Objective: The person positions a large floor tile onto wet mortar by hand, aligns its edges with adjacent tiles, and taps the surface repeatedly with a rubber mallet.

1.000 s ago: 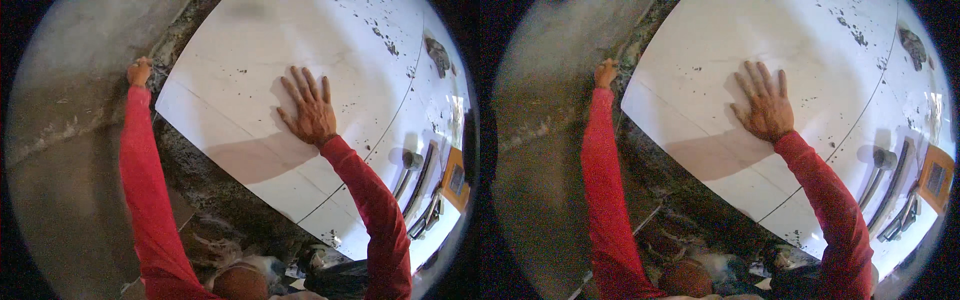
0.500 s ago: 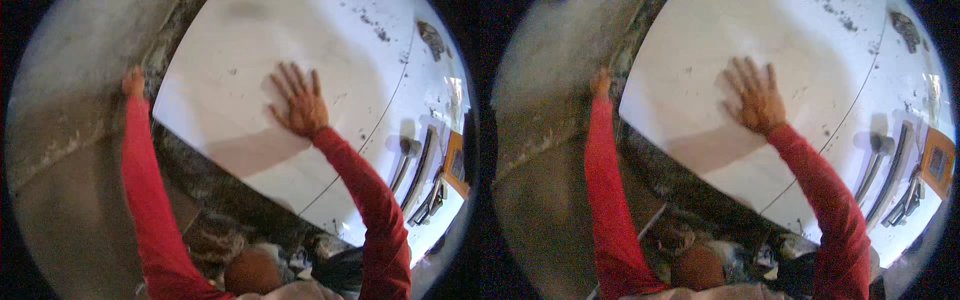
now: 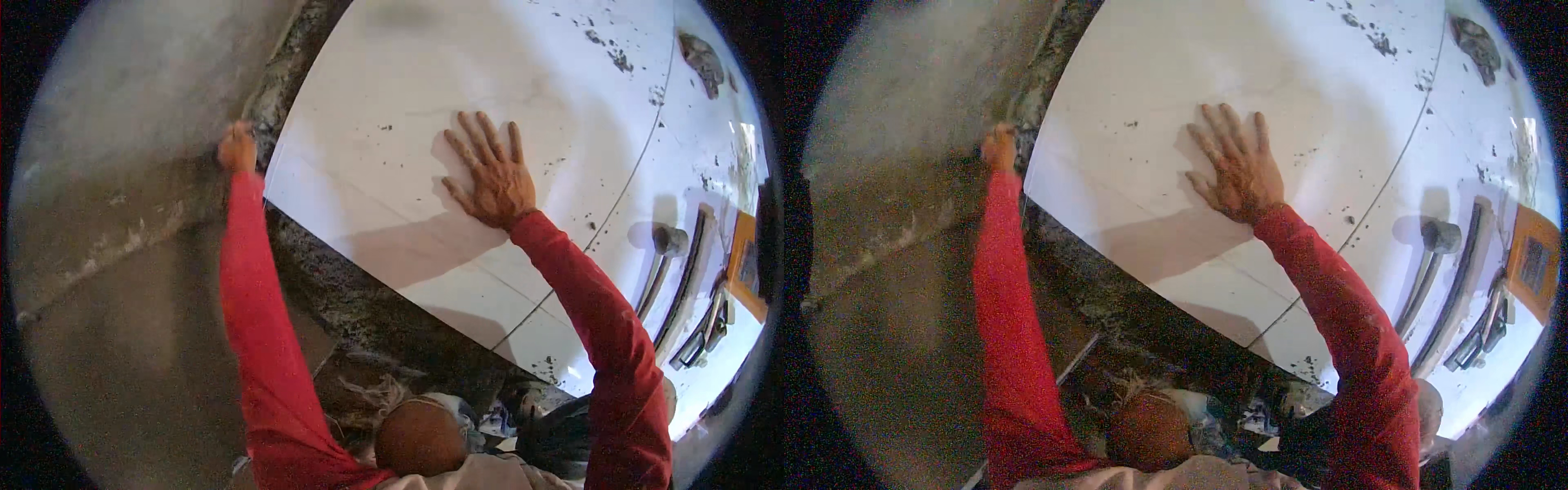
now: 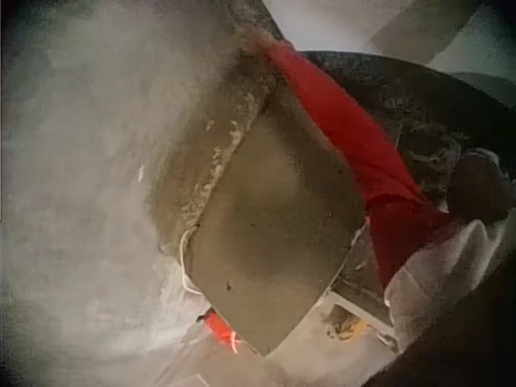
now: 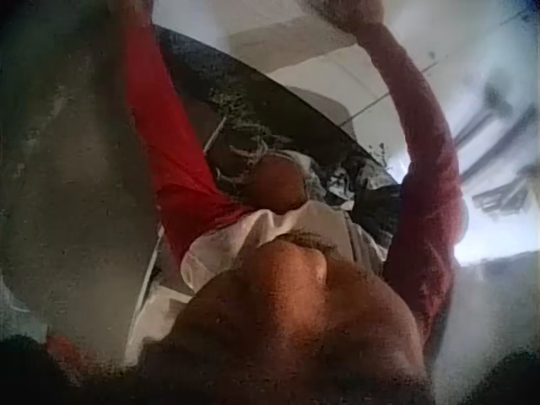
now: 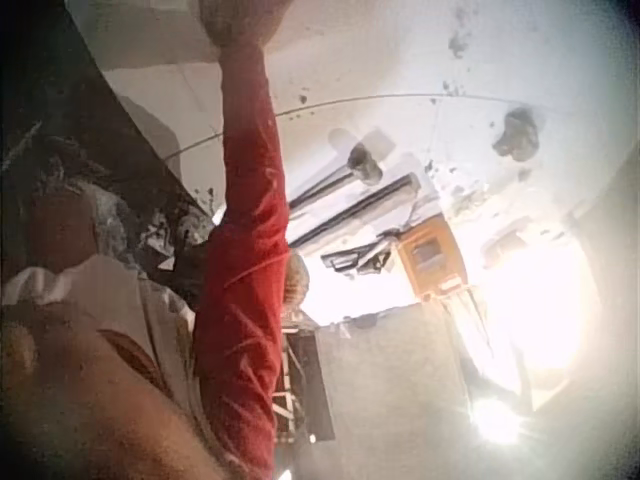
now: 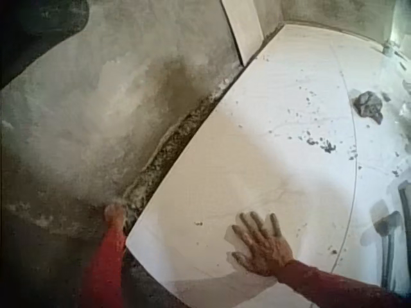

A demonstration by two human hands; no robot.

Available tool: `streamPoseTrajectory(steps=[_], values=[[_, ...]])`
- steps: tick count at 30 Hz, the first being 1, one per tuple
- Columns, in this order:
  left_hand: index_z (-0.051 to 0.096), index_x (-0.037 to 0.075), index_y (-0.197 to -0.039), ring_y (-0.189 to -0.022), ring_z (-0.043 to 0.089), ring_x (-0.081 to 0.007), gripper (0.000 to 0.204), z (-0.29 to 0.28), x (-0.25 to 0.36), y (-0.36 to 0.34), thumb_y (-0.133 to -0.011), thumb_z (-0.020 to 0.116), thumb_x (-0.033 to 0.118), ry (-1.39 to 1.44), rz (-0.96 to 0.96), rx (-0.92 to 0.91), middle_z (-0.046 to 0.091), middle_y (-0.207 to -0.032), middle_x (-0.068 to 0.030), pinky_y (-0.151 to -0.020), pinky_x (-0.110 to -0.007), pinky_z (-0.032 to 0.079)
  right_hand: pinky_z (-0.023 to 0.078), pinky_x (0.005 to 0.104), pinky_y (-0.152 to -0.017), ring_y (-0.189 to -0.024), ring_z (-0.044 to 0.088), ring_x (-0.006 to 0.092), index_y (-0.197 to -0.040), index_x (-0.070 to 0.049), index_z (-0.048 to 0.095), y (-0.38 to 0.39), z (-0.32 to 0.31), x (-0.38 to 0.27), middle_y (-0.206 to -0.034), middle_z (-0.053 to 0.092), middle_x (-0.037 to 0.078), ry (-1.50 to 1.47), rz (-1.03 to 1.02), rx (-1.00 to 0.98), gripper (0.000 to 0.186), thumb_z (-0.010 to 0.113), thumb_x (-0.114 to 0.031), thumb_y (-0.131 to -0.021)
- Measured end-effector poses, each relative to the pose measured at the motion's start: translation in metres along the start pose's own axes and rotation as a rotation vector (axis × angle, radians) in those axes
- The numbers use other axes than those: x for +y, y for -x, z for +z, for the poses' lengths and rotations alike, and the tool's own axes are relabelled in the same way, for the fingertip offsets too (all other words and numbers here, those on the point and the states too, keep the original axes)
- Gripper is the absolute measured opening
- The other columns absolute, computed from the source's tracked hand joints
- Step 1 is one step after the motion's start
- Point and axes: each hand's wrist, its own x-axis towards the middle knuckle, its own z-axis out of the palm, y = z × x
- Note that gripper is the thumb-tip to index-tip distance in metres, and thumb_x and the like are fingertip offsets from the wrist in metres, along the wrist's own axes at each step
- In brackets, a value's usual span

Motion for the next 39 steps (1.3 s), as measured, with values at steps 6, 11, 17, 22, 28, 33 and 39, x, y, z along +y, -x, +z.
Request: streamPoseTrajectory(steps=[6, 11, 17, 22, 28, 33, 39], values=[[0.079, 0.0, -0.101, -0.094, 0.074, -0.0348, 0.06, -0.013, 0.01, 0.0, -0.102, 0.049, 0.052, -0.053, -0.198, -0.248, 0.077, -0.098, -0.0205, -0.084, -0.047, 0.056, 0.012, 0.0659, -0.124, -0.158, 0.018, 0.0308, -0.16, -0.02, 0.036, 0.001, 0.005, 0.003, -0.171, 0.022, 0.009, -0.033, 0.022, -0.029, 0.075, 0.05, -0.06, -0.098], [0.078, -0.001, -0.1, -0.092, 0.074, -0.0335, 0.044, 0.009, -0.004, 0.012, -0.102, 0.057, 0.037, 0.296, 0.107, -0.123, 0.076, -0.103, -0.0206, -0.084, -0.046, 0.056, 0.009, 0.0631, -0.126, -0.158, 0.02, 0.0301, -0.161, -0.022, 0.036, -0.003, 0.005, 0.006, -0.171, 0.023, 0.008, -0.036, 0.03, -0.057, 0.073, 0.049, -0.058, -0.098], [0.077, 0.001, -0.101, -0.081, 0.072, -0.0283, 0.047, 0.001, -0.021, 0.009, -0.105, 0.054, 0.041, 0.197, -0.085, -0.205, 0.076, -0.096, -0.0147, -0.078, -0.041, 0.055, 0.009, 0.0634, -0.125, -0.158, 0.019, 0.0309, -0.159, -0.021, 0.038, -0.005, -0.004, 0.004, -0.17, 0.025, 0.008, -0.099, 0.046, -0.141, 0.073, 0.055, -0.054, -0.097], [0.075, -0.003, -0.103, -0.075, 0.069, -0.0245, 0.049, -0.001, 0.001, 0.017, -0.104, 0.056, 0.042, 0.54, -0.125, 0.017, 0.074, -0.084, -0.0155, -0.074, -0.04, 0.054, 0.01, 0.0658, -0.124, -0.159, 0.014, 0.0326, -0.161, -0.022, 0.036, -0.007, -0.001, 0.0, -0.172, 0.02, 0.01, -0.037, 0.027, -0.101, 0.074, 0.047, -0.062, -0.099], [0.054, 0.0, -0.136, -0.081, 0.072, -0.0251, 0.048, 0.09, -0.013, -0.005, -0.103, 0.059, 0.035, -0.034, -0.145, -0.181, 0.071, -0.104, -0.0224, -0.093, -0.05, 0.05, 0.008, 0.0658, -0.124, -0.159, 0.014, 0.0328, -0.161, -0.02, 0.036, -0.005, 0.001, 0.003, -0.172, 0.02, 0.01, -0.041, 0.038, -0.098, 0.074, 0.049, -0.059, -0.099], [0.043, -0.002, -0.15, -0.085, 0.075, -0.0296, 0.06, 0.146, -0.062, -0.018, -0.1, 0.062, 0.026, -0.798, 0.066, -0.118, 0.059, -0.133, -0.0333, -0.099, -0.057, 0.052, 0.008, 0.0666, -0.124, -0.158, 0.016, 0.0327, -0.16, -0.02, 0.036, -0.007, -0.002, 0.002, -0.171, 0.022, 0.011, -0.023, 0.034, -0.135, 0.075, 0.051, -0.058, -0.098], [0.052, -0.008, -0.138, -0.071, 0.074, -0.0286, 0.05, 0.146, -0.047, -0.022, -0.099, 0.064, 0.021, -0.682, -0.044, 0.489, 0.069, -0.109, -0.0273, -0.064, -0.042, 0.06, 0.009, 0.0661, -0.124, -0.158, 0.017, 0.0331, -0.16, -0.021, 0.037, -0.007, -0.004, 0.003, -0.171, 0.022, 0.01, -0.068, 0.044, -0.128, 0.073, 0.051, -0.058, -0.098]])
